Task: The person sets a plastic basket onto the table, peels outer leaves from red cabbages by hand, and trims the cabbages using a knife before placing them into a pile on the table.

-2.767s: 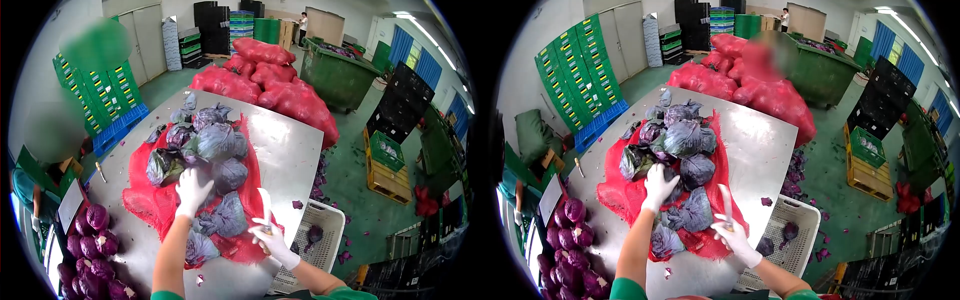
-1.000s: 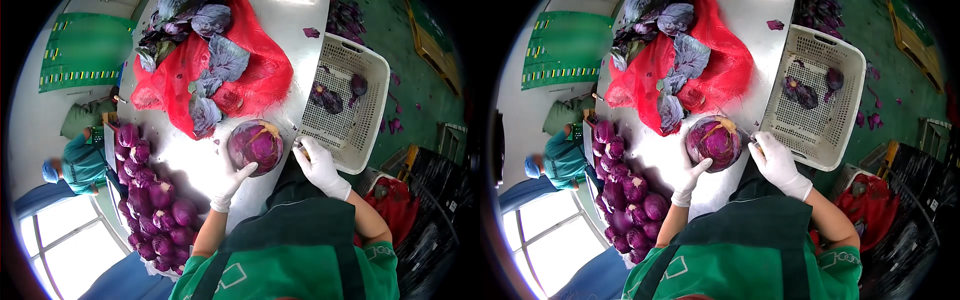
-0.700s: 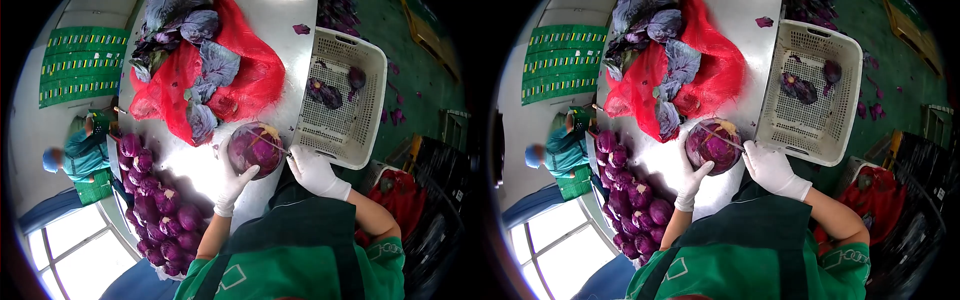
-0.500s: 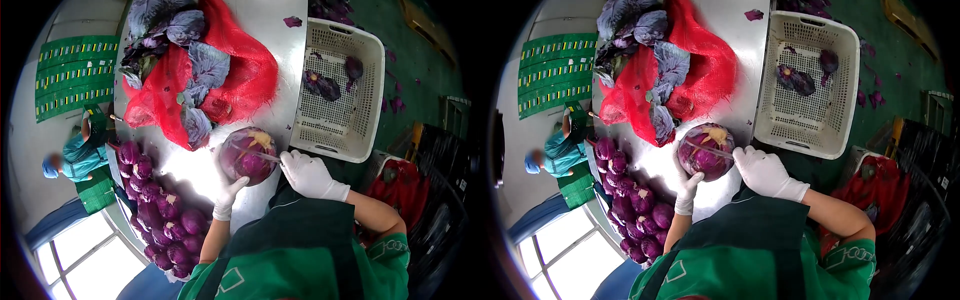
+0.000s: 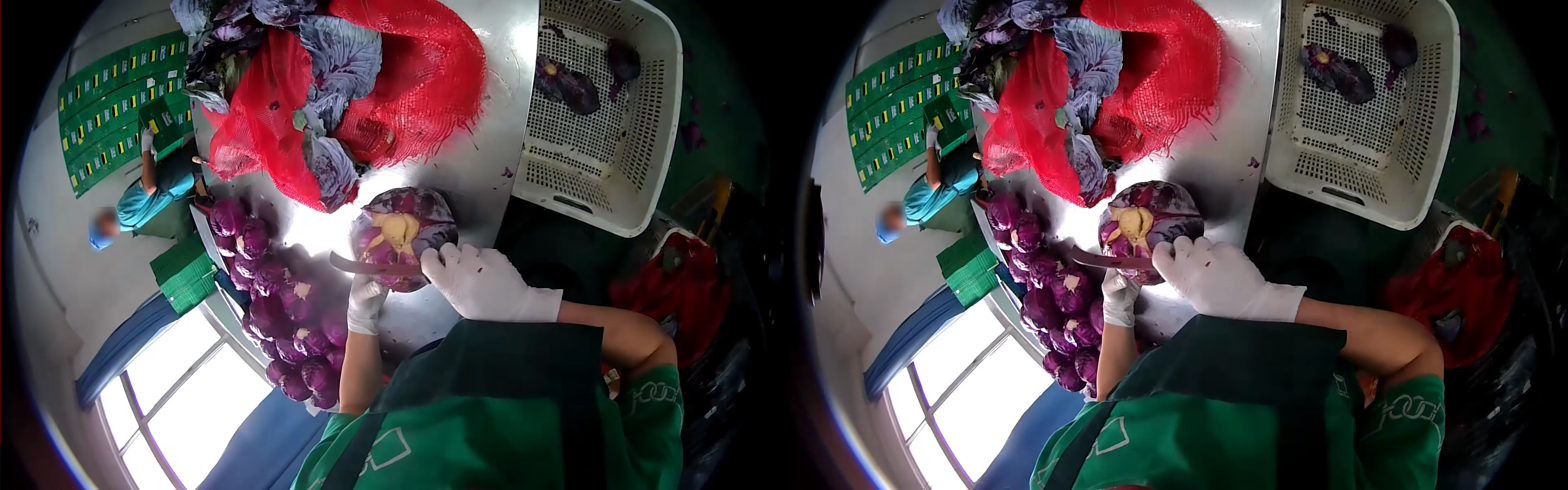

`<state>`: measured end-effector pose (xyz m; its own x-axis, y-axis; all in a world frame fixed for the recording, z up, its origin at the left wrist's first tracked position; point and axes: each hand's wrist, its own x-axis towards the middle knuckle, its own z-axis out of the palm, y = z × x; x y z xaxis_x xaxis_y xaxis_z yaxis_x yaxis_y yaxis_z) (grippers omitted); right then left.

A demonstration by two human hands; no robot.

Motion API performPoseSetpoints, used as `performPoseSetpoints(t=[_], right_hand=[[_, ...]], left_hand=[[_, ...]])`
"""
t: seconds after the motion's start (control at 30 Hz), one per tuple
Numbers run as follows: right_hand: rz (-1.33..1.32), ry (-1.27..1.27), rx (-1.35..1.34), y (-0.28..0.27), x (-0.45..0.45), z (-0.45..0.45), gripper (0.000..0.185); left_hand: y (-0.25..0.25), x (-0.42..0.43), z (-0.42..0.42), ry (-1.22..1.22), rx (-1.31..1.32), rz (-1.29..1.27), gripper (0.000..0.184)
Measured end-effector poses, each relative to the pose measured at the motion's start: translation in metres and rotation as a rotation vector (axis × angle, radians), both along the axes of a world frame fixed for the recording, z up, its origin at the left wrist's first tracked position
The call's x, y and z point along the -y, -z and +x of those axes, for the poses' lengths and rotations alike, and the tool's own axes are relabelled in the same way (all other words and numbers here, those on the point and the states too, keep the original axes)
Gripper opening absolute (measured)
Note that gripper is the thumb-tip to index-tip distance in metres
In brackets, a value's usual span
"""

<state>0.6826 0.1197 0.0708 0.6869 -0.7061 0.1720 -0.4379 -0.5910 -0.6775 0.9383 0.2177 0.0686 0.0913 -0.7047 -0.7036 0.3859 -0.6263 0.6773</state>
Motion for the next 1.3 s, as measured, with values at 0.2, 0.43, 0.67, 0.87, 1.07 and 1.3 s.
performPoseSetpoints(t=[0.2, 0.43, 0.67, 0.87, 1.07, 1.3], right_hand=[[0.008, -0.051, 0.022, 0.002, -0.002, 0.012, 0.024], [0.452, 0.464, 0.567, 0.069, 0.011, 0.01, 0.05], [1.398, 0.419, 1.098, 0.035, 0.023, -0.024, 0.054], [1.05, 0.5, 1.261, -0.024, 0.041, -0.129, 0.052], [1.134, 0.807, 1.314, 0.066, -0.029, -0.19, 0.057], [1.967, 0.774, 1.339, 0.212, -0.112, -0.212, 0.046]], left_hand=[[0.0, -0.002, 0.004, -0.014, -0.003, 0.026, 0.123], [0.015, 0.004, 0.005, 0.056, 0.028, -0.106, 0.118], [-0.013, 0.091, -0.067, 0.238, 0.076, -0.463, 0.11], [-0.036, 0.134, -0.179, 0.204, -0.304, -0.518, 0.087], [0.014, 0.119, -0.254, 0.24, -0.471, -0.09, 0.073], [0.106, 0.092, -0.29, 0.484, -0.186, 0.813, 0.065]])
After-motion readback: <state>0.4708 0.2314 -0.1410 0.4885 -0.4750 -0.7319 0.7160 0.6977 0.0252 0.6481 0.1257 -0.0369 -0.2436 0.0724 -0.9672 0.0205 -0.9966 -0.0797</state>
